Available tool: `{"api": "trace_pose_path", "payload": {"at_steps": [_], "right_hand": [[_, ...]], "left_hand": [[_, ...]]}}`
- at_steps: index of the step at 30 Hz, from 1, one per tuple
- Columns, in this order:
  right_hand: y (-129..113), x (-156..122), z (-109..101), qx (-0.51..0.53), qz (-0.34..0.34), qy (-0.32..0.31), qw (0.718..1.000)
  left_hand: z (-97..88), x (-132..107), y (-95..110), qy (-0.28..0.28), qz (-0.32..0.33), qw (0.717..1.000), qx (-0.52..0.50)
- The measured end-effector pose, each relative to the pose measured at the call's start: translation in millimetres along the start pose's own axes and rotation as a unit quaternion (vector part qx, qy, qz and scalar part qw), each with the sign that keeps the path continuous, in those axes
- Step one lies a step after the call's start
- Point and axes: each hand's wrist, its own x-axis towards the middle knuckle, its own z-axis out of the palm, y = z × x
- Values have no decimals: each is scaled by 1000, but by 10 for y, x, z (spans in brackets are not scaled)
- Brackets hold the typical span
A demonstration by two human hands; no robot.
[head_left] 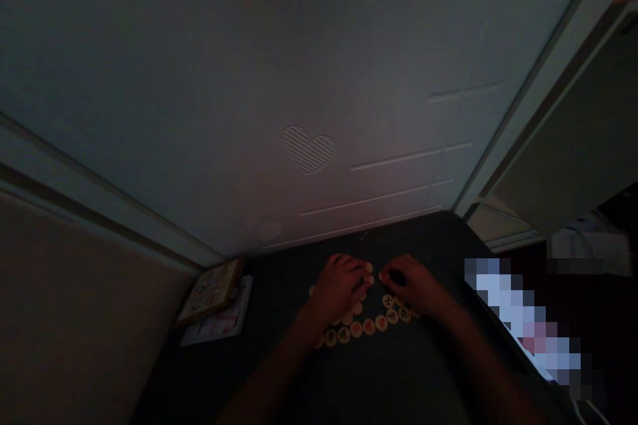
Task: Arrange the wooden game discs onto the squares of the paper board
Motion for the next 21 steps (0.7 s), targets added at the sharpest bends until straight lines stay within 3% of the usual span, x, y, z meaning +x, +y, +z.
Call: {"api": "trace_pose_path", "payload": {"at_steps": [13,21], "right_hand": [[-184,-29,131,34,-64,-56,996],[-272,-66,175,33,-65,-79,994]], "left_hand": [[-9,-14,-67,21,-31,999,6],[-40,-59,-76,19,-29,999,7]]}}
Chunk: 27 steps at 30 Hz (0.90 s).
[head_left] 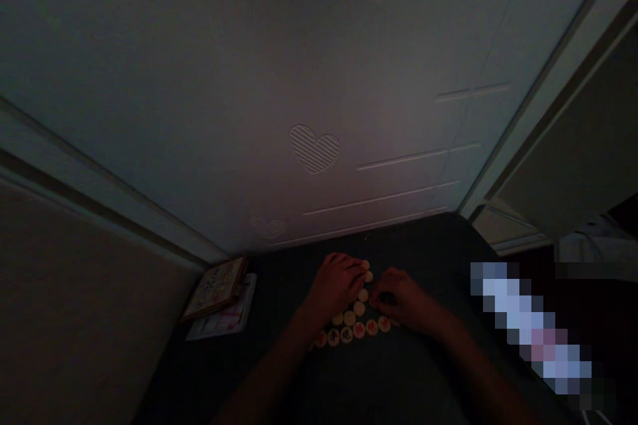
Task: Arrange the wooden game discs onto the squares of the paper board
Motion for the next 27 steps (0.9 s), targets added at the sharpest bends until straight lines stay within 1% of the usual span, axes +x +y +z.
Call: {"api": "trace_pose_path", "payload": {"at_steps": [8,12,15,18,20,22,24,27], "right_hand": [[-57,-34,-75,17,11,-32,999],[-56,-36,-115,26,8,-35,999],[-29,-41,-98,21,16,-30,999],[10,-53,-88,17,17,-31,999],[49,-63,-105,15,25,-20,999],[96,-72,-138,9,40,-9,999],[138,-79,-174,4,51,-8,999],[172,-88,-204,4,54,-16,998]], "left_hand": [[-67,-70,-13,2,-15,1000,8],[-121,-176,29,-2,-17,1000,-2],[-179,-306,125,-11,-3,1000,-29],[-212,-432,298,-30,9,998,-60],[-190,-492,424,-37,16,996,-75],[-132,-526,518,-32,19,996,-79],[-55,-540,559,-27,21,997,-74],[37,-540,549,-22,24,998,-63]]}}
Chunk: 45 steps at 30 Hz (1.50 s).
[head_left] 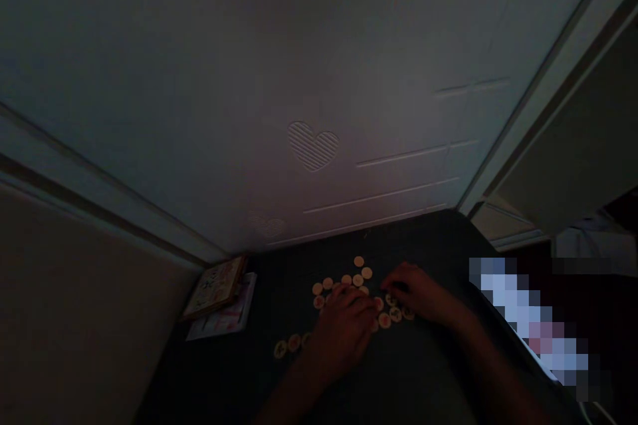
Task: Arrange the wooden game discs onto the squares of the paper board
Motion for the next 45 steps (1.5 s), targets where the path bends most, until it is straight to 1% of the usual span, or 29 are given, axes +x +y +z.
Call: {"api": "trace_pose_path", "payload": {"at_steps": [4,7,11,15,20,26,31,37,41,45], "right_hand": [[16,-13,5,2,-3,-7,1000],[22,-14,11,2,-3,-4,1000],[9,-7,1,-4,2,-8,1000],[-32,-13,-20,-8,2,-5,1000],[-74,-24,-38,-9,10,-10,1000],[-60,-15,-54,-8,27,0,1000],[-33,-6,-59,-8,30,38,999],[36,16,-30,-12,43,81,996],[70,29,-18,-23,40,90,995],[48,22,-30,-27,33,83,996]], "left_hand": [[30,8,-26,1,2,1000,1],[32,12,-8,-3,10,1000,-2],[13,14,11,-8,1,1000,1],[-90,1,-17,-19,-3,1000,13],[-252,-61,-125,-10,-38,999,28],[-341,-200,-279,0,-71,997,34],[-351,-272,-315,-7,-91,995,45],[-326,-248,-282,-22,-85,995,37],[-316,-242,-323,-24,-92,995,40],[-316,-269,-411,-18,-93,994,45]]}}
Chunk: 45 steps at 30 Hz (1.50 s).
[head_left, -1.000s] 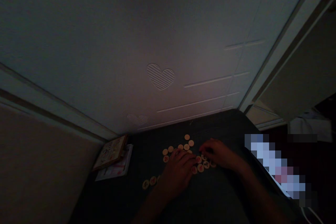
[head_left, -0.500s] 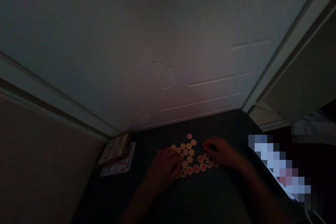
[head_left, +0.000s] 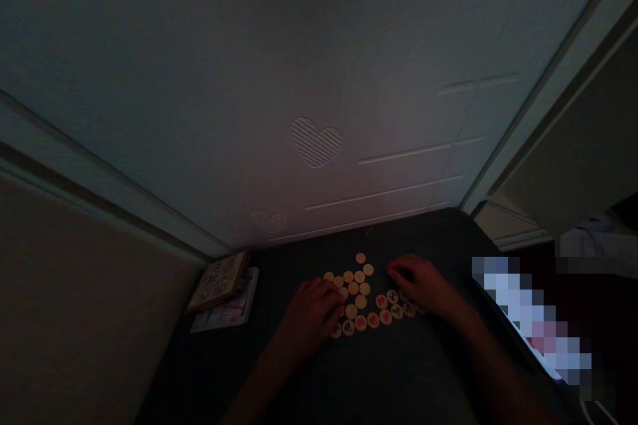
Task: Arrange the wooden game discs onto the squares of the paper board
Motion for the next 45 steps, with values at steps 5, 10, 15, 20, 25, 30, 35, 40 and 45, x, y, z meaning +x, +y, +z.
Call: {"api": "trace_pose_path", "payload": {"at_steps": [5,10,15,20,25,30,35,40,45], "right_hand": [[-62,-5,7,6,-9,3,1000],[-217,-1,67,34,-62,-7,997],[-445,-45,183,57,-103,-26,993],[-541,-83,266,41,-113,-50,992],[-525,-97,281,38,-102,-70,992],[-525,-99,281,18,-94,-79,992],[-516,-80,260,13,-84,-78,993],[-516,-80,273,25,-82,-82,993],[-504,-88,283,34,-82,-60,994]], "left_hand": [[16,-19,-81,7,-8,1000,0],[58,19,-150,22,-24,999,-17],[47,63,-111,29,-23,999,-12],[90,83,-37,42,-6,999,-14],[155,155,-147,50,-19,999,5],[96,144,-246,48,-25,998,27],[-33,-53,-332,34,-40,999,-13],[-102,-215,-397,12,-57,997,-46],[-30,-185,-480,34,-72,996,-39]]}}
